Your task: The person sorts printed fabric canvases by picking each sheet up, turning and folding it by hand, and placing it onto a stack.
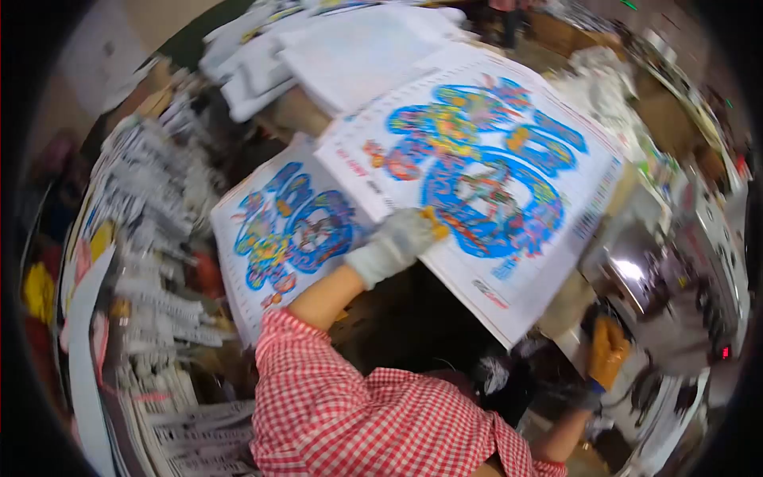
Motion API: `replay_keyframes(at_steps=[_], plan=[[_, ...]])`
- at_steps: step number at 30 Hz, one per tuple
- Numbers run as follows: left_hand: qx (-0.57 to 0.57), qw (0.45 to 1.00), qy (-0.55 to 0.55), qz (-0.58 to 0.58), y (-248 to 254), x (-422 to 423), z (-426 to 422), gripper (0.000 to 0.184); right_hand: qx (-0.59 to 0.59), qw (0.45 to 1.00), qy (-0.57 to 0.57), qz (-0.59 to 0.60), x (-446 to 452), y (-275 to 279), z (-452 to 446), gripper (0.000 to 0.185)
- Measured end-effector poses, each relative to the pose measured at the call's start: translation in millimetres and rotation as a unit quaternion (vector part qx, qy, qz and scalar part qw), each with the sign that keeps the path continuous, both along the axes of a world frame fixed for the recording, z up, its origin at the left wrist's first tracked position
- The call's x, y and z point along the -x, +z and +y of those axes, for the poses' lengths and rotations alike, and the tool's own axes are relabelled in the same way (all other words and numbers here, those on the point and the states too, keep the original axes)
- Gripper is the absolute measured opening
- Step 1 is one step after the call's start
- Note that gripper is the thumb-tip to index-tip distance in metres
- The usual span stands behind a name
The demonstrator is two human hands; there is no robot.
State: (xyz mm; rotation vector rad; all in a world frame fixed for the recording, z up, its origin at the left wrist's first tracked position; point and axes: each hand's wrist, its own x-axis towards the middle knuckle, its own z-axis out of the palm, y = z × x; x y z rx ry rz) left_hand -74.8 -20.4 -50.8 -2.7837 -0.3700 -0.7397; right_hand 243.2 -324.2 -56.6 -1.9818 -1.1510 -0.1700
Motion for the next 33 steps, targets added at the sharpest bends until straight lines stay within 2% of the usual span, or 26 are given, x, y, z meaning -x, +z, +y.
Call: replay_keyframes(at_steps=[1,3,4,6,7,9,10,13,15,17,18,20,21,22,24,28,30,33], plan=[[0.013,1.0,-0.005,0.016,10.8,0.2,-3.8,0.013,-0.027,0.981,0.02,0.192,7.3,27.6,9.1,0.016],[0.073,0.983,0.071,0.151,25.4,6.6,-11.2,0.015,-0.015,0.976,0.031,0.214,-13.3,25.4,9.7,0.019],[0.08,0.983,0.087,0.143,25.3,15.5,-9.6,0.015,-0.008,0.977,0.047,0.207,-25.4,21.3,4.2,0.019],[0.031,0.995,0.078,0.056,24.3,29.2,-7.8,0.022,0.006,0.995,0.064,0.081,-54.6,20.7,-0.7,0.02],[0.067,0.995,0.078,-0.017,18.0,41.0,-10.3,0.026,0.009,0.997,0.071,0.039,-64.7,27.4,1.6,0.02],[0.084,0.989,0.119,-0.038,20.5,41.6,-18.6,0.03,0.053,0.977,0.025,0.203,-96.4,69.7,10.7,0.02],[0.106,0.978,0.177,-0.004,24.4,44.4,-28.6,0.03,0.075,0.979,0.061,0.179,-128.2,74.4,11.0,0.021],[0.176,0.926,0.33,0.054,29.8,5.6,-52.1,0.031,0.081,0.985,0.072,0.136,-260.4,61.3,30.9,0.024],[0.167,0.884,0.421,0.115,1.8,-0.9,-63.2,0.025,0.121,0.988,0.079,0.049,-335.3,56.9,47.3,0.028],[0.229,0.823,0.495,0.16,0.4,-19.6,-77.6,0.034,0.116,0.974,0.047,0.188,-386.8,77.6,81.7,0.033],[0.268,0.77,0.543,0.199,1.6,-35.4,-78.2,0.033,0.117,0.974,0.049,0.189,-422.4,73.7,94.5,0.033],[0.321,0.672,0.621,0.244,-80.0,12.0,-81.2,0.03,0.117,0.987,0.064,-0.092,-434.8,-9.7,97.3,0.028],[0.343,0.623,0.655,0.254,-107.3,37.4,-90.1,0.028,0.106,0.98,0.067,-0.152,-428.6,-17.9,100.4,0.027],[0.343,0.619,0.659,0.255,-120.2,50.5,-104.5,0.028,0.103,0.978,0.073,-0.165,-415.2,-23.6,106.4,0.027],[0.342,0.556,0.719,0.239,-121.6,61.8,-123.0,0.027,0.098,0.976,0.084,-0.175,-393.2,-14.0,107.9,0.026],[0.377,0.551,0.701,0.251,-99.7,53.1,-126.4,0.027,0.092,0.968,0.126,-0.196,-362.9,18.9,101.9,0.024],[0.438,0.498,0.709,0.24,-85.8,51.5,-124.9,0.025,0.085,0.961,0.151,-0.215,-346.4,34.7,98.9,0.024],[0.442,0.501,0.701,0.248,-73.6,63.0,-126.9,0.027,0.113,0.939,0.163,-0.282,-341.0,49.0,100.1,0.024]])
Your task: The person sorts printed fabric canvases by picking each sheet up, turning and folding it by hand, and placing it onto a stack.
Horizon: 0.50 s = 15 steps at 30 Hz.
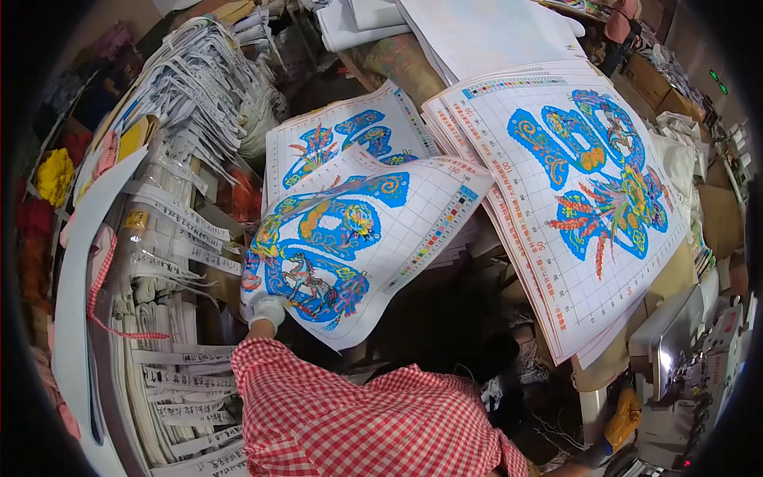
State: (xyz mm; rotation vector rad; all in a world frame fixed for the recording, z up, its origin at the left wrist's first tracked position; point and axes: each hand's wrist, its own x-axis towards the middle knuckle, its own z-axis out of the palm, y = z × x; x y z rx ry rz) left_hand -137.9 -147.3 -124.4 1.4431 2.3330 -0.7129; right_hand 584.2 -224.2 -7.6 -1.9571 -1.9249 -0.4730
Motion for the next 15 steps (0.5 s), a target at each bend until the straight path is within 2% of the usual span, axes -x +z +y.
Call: replay_keyframes(at_steps=[2,3,4,5,6,7,8,9,10,12,13,14,15], plan=[[-0.033,0.997,0.055,0.037,17.7,3.4,9.6,0.024,0.026,0.994,-0.006,-0.102,-14.5,-5.2,-0.3,0.029],[-0.09,0.993,0.037,0.07,19.1,25.8,6.7,0.021,0.028,0.995,-0.004,-0.099,-15.4,-9.7,-3.7,0.029],[-0.147,0.984,0.017,0.1,20.0,51.5,5.9,0.019,-0.001,1.0,0.001,-0.017,-18.7,-17.0,-8.3,0.028],[-0.141,0.986,-0.068,0.064,34.5,71.2,16.2,0.019,-0.035,0.997,0.01,0.064,-22.2,-24.5,-13.0,0.027],[-0.204,0.975,-0.024,0.085,55.0,72.2,29.6,0.017,-0.043,0.993,-0.009,0.105,-21.4,-27.8,-15.8,0.027],[-0.255,0.962,-0.018,0.095,63.2,81.5,43.0,0.016,-0.037,0.99,-0.045,0.126,-17.4,-29.1,-17.8,0.027],[-0.249,0.962,-0.045,0.106,62.6,98.2,59.0,0.018,-0.021,0.987,-0.091,0.132,-13.4,-29.6,-17.8,0.027],[-0.216,0.958,-0.082,0.169,43.1,130.1,73.1,0.018,-0.008,0.982,-0.128,0.135,-9.5,-29.2,-19.6,0.028],[-0.219,0.957,-0.084,0.17,58.6,122.2,79.6,0.018,0.007,0.978,-0.158,0.136,-5.1,-31.2,-23.0,0.028],[-0.432,0.9,-0.05,0.016,103.2,63.7,96.2,0.018,0.026,0.968,-0.207,0.14,-0.1,-28.0,-24.4,0.028],[-0.447,0.892,-0.057,0.031,96.2,56.5,92.7,0.02,0.034,0.963,-0.225,0.142,1.4,-26.6,-25.3,0.028],[-0.375,0.921,-0.067,0.081,81.0,60.3,82.9,0.022,0.043,0.959,-0.242,0.142,3.6,-24.2,-25.8,0.029],[-0.382,0.908,-0.152,0.08,40.6,93.4,67.6,0.023,0.053,0.954,-0.26,0.141,4.8,-22.4,-25.8,0.029]])
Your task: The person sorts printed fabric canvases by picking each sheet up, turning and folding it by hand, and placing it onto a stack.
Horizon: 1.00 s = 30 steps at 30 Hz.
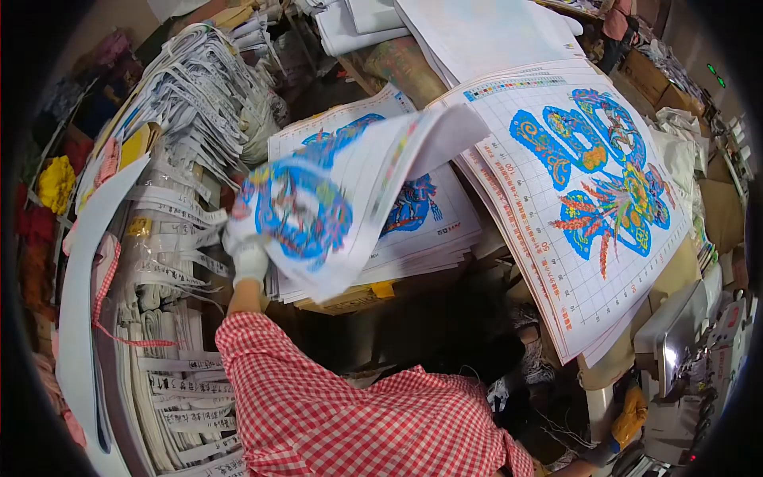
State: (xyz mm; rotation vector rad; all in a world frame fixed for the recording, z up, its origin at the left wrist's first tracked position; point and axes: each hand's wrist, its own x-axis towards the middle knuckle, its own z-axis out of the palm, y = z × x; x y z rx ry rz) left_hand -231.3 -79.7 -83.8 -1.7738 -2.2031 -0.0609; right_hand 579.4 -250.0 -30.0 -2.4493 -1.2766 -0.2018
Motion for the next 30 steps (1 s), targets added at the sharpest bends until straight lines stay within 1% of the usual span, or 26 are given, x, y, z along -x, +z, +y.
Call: replay_keyframes(at_steps=[1,2,3,5,7,8,9,12,13,14,15,16,17,19,20,21,23,24,25,26,27,28,29,30], plan=[[0.102,0.992,0.07,-0.011,-0.1,-9.1,-16.1,0.023,0.014,1.0,-0.016,0.0,1.7,0.6,-0.7,0.029],[0.142,0.979,0.144,-0.018,-16.2,3.7,-42.1,0.02,0.025,0.999,-0.029,0.001,5.6,1.0,-3.4,0.029],[0.171,0.965,0.198,-0.033,-27.9,13.7,-65.4,0.021,0.035,0.999,-0.041,0.001,6.2,1.7,-4.8,0.03],[0.22,0.937,0.265,-0.059,-23.4,13.0,-106.5,0.025,0.063,0.996,-0.069,0.001,10.8,4.8,-5.8,0.03],[0.271,0.912,0.3,-0.074,-12.2,3.7,-132.6,0.03,0.098,0.99,-0.102,-0.004,19.7,10.0,-5.5,0.031],[0.298,0.901,0.303,-0.086,-3.9,-6.0,-137.7,0.033,0.125,0.985,-0.122,-0.004,22.9,11.2,-7.2,0.031],[0.325,0.892,0.299,-0.1,4.6,-15.4,-139.3,0.036,0.103,0.988,-0.113,-0.003,25.3,9.7,-8.4,0.031],[0.393,0.875,0.24,-0.148,27.6,-51.8,-105.9,0.045,-0.023,0.996,-0.018,0.083,12.2,1.2,-12.0,0.03],[0.417,0.886,0.166,-0.117,-21.2,-11.5,-101.4,0.048,-0.054,0.991,0.008,0.125,7.4,-0.8,-11.8,0.029],[0.409,0.88,0.148,-0.189,9.6,-39.6,-75.9,0.049,-0.081,0.983,0.029,0.164,3.2,-3.0,-13.2,0.029],[0.413,0.894,0.096,-0.147,-27.0,-13.9,-61.7,0.051,-0.096,0.975,0.04,0.196,0.3,-3.8,-12.9,0.029],[0.356,0.919,0.039,-0.162,-4.5,-31.0,-45.0,0.064,-0.106,0.969,0.047,0.219,-1.9,-4.6,-13.2,0.029],[0.202,0.966,-0.022,-0.162,-9.6,-29.2,-30.7,0.056,-0.112,0.963,0.052,0.24,-3.0,-7.0,-13.1,0.029],[0.085,0.946,-0.094,-0.299,-4.2,-22.0,0.9,0.047,-0.122,0.951,0.058,0.278,-1.3,-9.2,-9.7,0.03],[0.161,0.919,-0.012,-0.359,42.9,-45.2,11.9,0.043,-0.138,0.936,0.058,0.319,2.7,-6.3,-7.5,0.03],[0.233,0.884,0.077,-0.399,90.0,-68.4,22.8,0.039,-0.138,0.936,0.06,0.318,14.8,0.7,-4.7,0.03],[0.201,0.951,0.036,-0.231,94.8,-51.8,24.6,0.04,-0.131,0.972,0.063,0.186,39.6,14.4,-1.5,0.031],[0.201,0.951,0.036,-0.23,78.8,-36.2,12.8,0.04,-0.131,0.972,0.063,0.187,13.8,-4.1,-13.5,0.031],[0.024,0.996,-0.022,-0.081,48.3,-16.8,-6.6,0.043,-0.133,0.97,0.082,0.185,-34.4,-41.2,-35.0,0.031],[-0.156,0.982,-0.081,0.074,29.7,-5.2,-26.7,0.047,-0.137,0.969,0.089,0.185,-45.5,-51.1,-39.4,0.031],[-0.075,0.99,0.072,-0.1,24.5,-4.2,-45.3,0.052,-0.141,0.968,0.097,0.186,-55.9,-60.3,-43.5,0.031],[0.013,0.937,0.22,-0.27,17.3,-4.3,-66.3,0.057,-0.149,0.955,0.077,0.246,-44.8,-47.2,-37.4,0.031],[-0.029,0.939,0.209,-0.27,1.1,5.1,-92.9,0.061,-0.153,0.938,0.058,0.305,-32.0,-32.8,-29.9,0.031],[-0.069,0.939,0.201,-0.269,-17.3,14.3,-120.2,0.066,-0.149,0.939,0.06,0.305,-24.2,-25.0,-23.8,0.031]])
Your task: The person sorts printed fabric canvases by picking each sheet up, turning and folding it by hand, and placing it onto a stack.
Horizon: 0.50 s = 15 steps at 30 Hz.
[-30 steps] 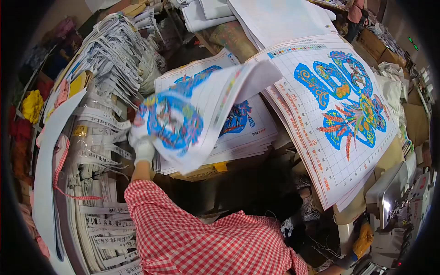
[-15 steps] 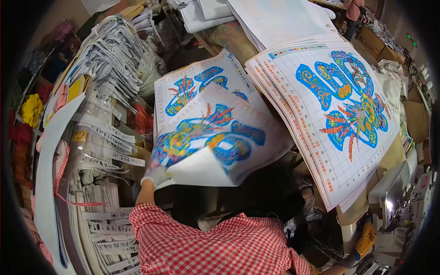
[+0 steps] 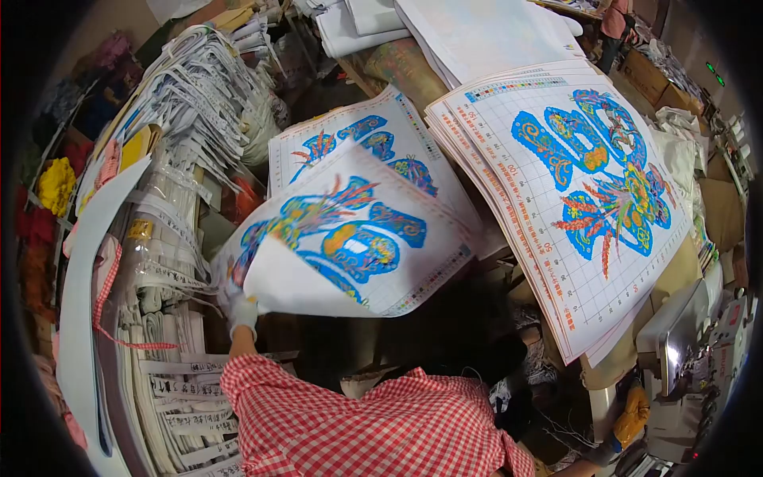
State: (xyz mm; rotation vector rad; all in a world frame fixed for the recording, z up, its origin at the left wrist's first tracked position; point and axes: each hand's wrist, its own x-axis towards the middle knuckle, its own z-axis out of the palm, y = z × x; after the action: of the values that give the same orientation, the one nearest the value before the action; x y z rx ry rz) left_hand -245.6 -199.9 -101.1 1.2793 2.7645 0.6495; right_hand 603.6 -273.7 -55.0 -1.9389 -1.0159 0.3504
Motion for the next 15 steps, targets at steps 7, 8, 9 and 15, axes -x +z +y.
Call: replay_keyframes(at_steps=[7,8,9,15], plan=[[-0.009,0.991,0.133,-0.013,-83.0,34.6,-54.3,0.059,-0.004,0.997,0.045,-0.055,-6.2,-0.3,1.1,0.029],[-0.052,0.988,0.119,-0.088,-83.6,35.5,-35.3,0.057,-0.012,0.991,0.064,-0.115,-17.2,-7.5,-5.2,0.029],[-0.098,0.971,0.116,-0.183,-66.7,14.8,-6.8,0.054,-0.013,0.991,0.061,-0.116,-6.1,1.5,-4.3,0.029],[0.022,1.0,-0.02,-0.009,4.4,-49.1,110.8,0.041,-0.038,0.996,0.0,-0.075,37.9,23.5,7.6,0.03]])
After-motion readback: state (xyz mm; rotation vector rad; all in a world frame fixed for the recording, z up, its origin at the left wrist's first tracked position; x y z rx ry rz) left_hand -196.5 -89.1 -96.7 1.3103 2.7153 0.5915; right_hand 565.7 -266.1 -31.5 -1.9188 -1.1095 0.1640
